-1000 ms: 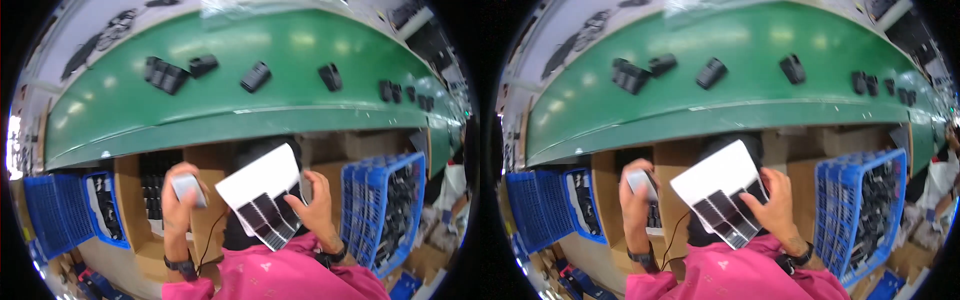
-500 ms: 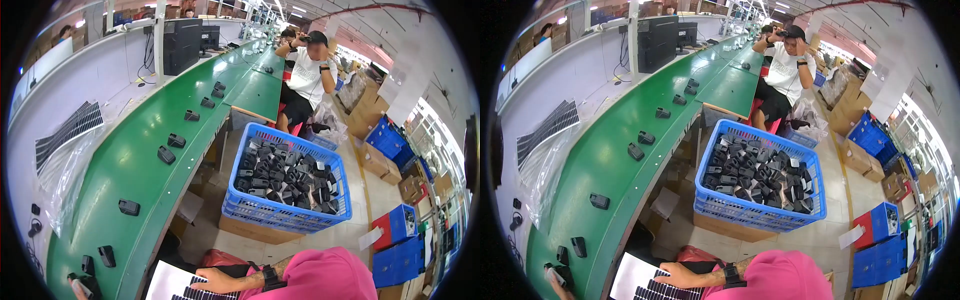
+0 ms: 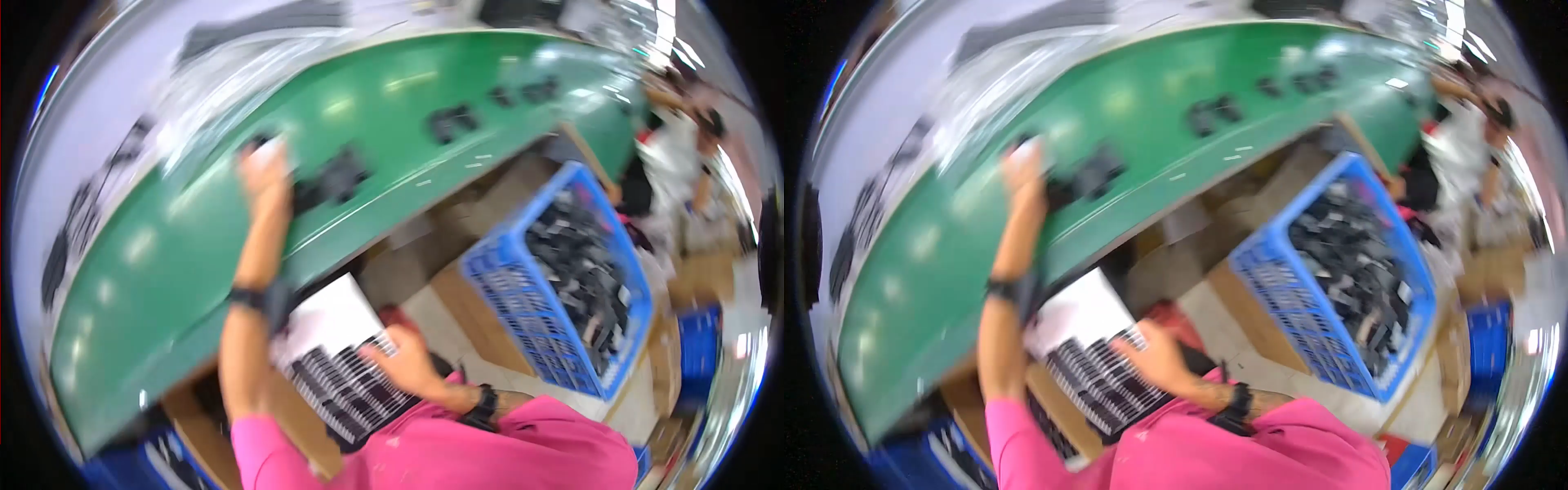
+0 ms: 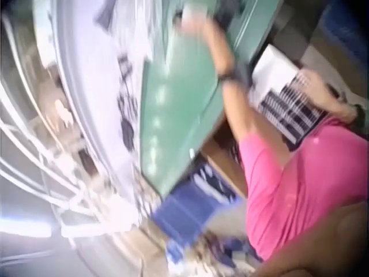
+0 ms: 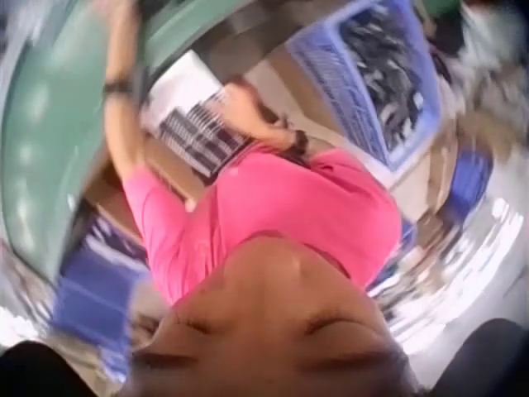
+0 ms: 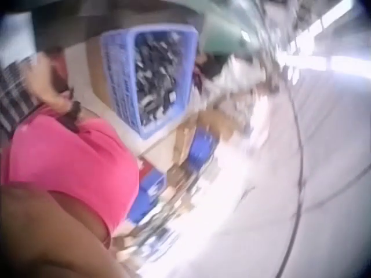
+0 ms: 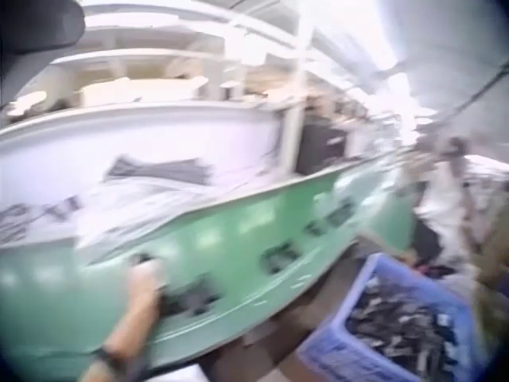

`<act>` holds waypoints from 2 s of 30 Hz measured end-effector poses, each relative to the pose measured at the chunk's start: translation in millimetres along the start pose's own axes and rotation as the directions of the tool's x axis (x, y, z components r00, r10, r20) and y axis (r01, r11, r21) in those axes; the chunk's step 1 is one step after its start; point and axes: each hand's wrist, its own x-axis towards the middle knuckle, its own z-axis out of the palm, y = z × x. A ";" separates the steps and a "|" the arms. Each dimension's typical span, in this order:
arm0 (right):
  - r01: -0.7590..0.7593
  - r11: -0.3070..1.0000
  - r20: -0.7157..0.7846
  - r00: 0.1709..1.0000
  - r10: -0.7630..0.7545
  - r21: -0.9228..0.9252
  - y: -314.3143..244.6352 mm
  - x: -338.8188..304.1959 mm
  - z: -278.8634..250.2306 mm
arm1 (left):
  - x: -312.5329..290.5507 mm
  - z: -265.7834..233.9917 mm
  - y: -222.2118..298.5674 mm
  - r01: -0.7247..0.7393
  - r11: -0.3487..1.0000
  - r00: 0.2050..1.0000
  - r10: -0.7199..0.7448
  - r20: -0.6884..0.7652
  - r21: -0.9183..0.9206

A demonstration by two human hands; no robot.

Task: The person picks up a base from a box, places it on the table, and peels a sticker from a sheet. They press the sticker onto the bottom of the base by hand and return the base to the box.

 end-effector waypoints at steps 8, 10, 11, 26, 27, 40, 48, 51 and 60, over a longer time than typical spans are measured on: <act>-0.277 0.961 0.097 0.957 0.275 0.004 -19.1 11.8 -5.1 | -69.7 -109.4 91.7 0.089 0.878 0.938 0.085 0.336 -0.470; 0.038 0.981 -0.055 0.997 -0.050 -0.189 -23.1 12.8 -2.9 | -122.2 -148.3 100.8 0.266 0.838 0.913 -0.060 0.404 -0.477; 0.246 0.893 -0.113 0.945 -0.308 -0.377 -24.2 13.5 -1.0 | -144.9 -160.6 100.3 0.328 0.819 0.901 -0.123 0.416 -0.470; 0.524 0.723 0.177 0.846 -0.503 -0.449 -42.4 17.4 48.3 | -275.0 -213.9 56.5 0.475 0.381 0.866 -0.364 0.344 -0.793; 0.487 0.752 0.179 0.871 -0.458 -0.444 -39.9 14.9 50.2 | -277.2 -216.1 54.4 0.483 0.386 0.858 -0.387 0.338 -0.786; 0.471 0.799 -0.129 0.827 -0.548 -0.374 -47.5 12.3 56.9 | -280.2 -199.7 51.3 0.555 0.598 0.832 -0.378 0.406 -0.579; 0.563 0.659 0.107 0.794 -0.598 -0.499 -29.8 21.6 52.4 | -286.4 -199.5 53.2 0.553 0.266 0.787 -0.479 0.389 -0.790; 0.461 0.801 0.106 0.883 -0.457 -0.383 -27.2 20.8 58.9 | -278.8 -203.8 54.7 0.538 0.387 0.836 -0.362 0.414 -0.748; 0.207 0.978 0.135 0.969 -0.207 0.017 -52.7 21.6 41.3 | -261.3 -201.5 67.0 0.480 0.518 0.870 -0.175 0.461 -0.708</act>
